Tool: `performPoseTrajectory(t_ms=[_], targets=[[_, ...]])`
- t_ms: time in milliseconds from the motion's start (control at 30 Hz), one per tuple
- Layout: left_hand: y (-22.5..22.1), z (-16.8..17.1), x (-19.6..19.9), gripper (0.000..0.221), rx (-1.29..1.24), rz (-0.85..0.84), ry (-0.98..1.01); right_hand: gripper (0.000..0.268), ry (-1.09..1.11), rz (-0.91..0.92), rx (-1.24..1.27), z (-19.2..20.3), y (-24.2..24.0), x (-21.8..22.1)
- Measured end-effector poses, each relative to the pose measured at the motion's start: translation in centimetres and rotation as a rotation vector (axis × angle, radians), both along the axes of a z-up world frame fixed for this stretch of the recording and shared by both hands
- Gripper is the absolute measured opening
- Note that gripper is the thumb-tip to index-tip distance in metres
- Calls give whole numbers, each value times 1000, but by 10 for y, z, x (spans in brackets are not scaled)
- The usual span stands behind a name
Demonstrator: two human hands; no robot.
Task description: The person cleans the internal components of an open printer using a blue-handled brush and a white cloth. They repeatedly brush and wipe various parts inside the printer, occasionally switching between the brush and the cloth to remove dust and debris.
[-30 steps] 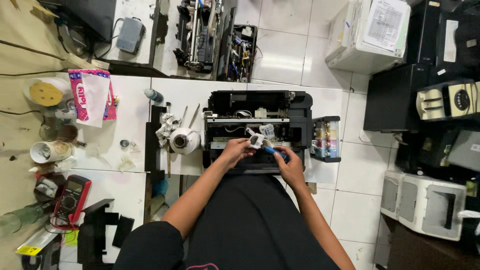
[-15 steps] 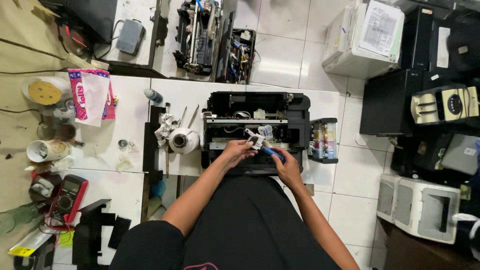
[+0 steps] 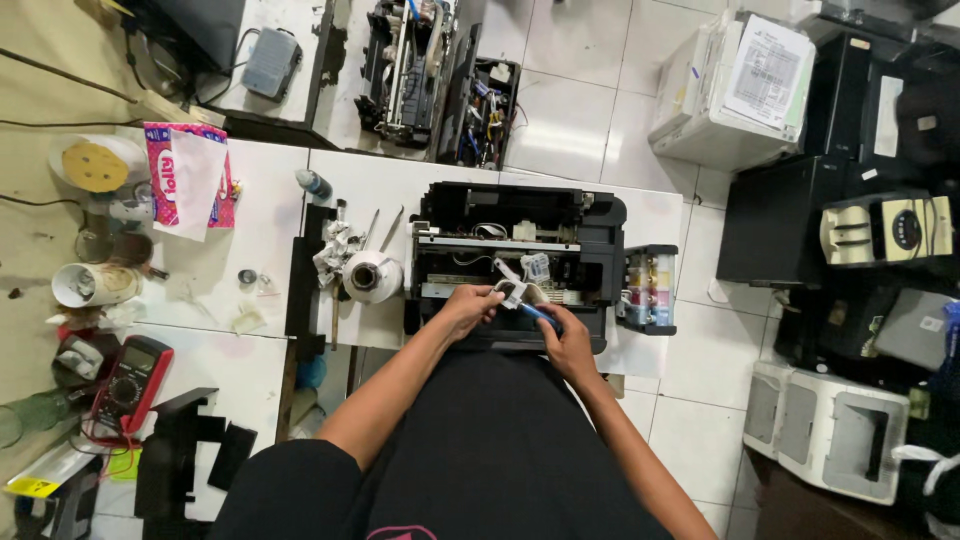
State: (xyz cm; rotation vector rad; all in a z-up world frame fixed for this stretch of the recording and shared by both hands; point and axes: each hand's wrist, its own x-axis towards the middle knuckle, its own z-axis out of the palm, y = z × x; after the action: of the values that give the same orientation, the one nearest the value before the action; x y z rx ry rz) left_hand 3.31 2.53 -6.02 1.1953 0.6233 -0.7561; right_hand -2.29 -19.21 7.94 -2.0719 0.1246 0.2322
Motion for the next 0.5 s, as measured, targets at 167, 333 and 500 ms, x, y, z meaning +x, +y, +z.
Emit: performPoseTrajectory(t_ms=[167,333,500], targets=[[-2,-27,-4,52,-82,60,-12,44,208,-52,184,22,-19,-2],[-1,-28,-3,53,-120,91,-18,35,321,-293,440,21,-41,-4],[-3,7,1,55,-152,87,-9,20,446,-346,625,27,-36,-9]])
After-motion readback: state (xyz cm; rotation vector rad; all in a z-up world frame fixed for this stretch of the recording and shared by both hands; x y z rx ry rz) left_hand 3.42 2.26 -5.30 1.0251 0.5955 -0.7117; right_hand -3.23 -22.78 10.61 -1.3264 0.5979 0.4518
